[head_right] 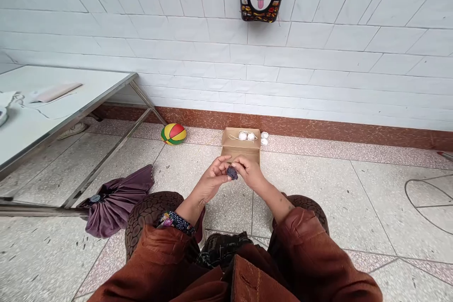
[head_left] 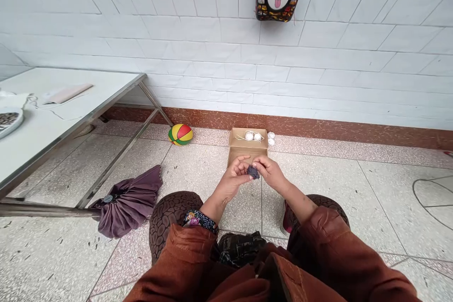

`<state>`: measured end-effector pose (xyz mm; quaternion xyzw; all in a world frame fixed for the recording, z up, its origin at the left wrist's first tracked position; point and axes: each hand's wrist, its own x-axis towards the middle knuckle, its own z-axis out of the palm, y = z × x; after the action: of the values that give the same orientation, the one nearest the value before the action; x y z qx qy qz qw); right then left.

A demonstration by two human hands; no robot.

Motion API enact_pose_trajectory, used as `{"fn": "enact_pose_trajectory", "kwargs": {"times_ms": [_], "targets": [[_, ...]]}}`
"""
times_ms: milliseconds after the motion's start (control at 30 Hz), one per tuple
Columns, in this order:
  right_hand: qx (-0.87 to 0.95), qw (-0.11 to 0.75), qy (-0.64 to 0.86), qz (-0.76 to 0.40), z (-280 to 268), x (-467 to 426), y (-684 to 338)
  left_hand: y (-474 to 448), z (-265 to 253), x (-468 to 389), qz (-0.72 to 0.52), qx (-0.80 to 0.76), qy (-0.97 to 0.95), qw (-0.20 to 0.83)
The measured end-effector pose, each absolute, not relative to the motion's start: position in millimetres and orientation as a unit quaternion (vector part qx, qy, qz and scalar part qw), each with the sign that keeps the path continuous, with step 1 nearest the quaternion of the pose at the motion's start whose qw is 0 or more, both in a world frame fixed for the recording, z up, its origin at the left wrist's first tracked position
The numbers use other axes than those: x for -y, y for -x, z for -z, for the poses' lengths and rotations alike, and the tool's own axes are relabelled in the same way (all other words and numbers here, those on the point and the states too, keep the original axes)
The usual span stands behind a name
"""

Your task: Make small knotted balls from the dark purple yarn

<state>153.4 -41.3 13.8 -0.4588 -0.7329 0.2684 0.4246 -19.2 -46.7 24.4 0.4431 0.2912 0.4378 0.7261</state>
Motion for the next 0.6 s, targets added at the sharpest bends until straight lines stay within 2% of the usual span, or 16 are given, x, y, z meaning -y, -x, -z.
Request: {"fn": "enact_pose_trajectory", "kwargs": {"times_ms": [100, 233, 433, 500, 600], "targets": [[0.694, 0.431, 0.494, -0.297, 5, 58, -147, 17, -24, 58, -0.468, -0.3, -0.407, 0.726], [0.734, 0.387, 0.498, -0.253, 17, 86, -145, 14, -17, 63, -0.505, -0.337, -0.405, 0.684], [0.82, 0.32, 0.438, -0.185, -14, 102, -167, 5, -3, 58, -0.472, -0.403, -0.519, 0.588], [0.824, 0.317, 0.441, -0.16, -24, 92, -179, 0, -3, 56, -0.438, -0.379, -0.559, 0.593], [0.8, 0.339, 0.475, -0.142, -24, 71, -198, -10, -10, 51, -0.384, -0.284, -0.575, 0.664]]}}
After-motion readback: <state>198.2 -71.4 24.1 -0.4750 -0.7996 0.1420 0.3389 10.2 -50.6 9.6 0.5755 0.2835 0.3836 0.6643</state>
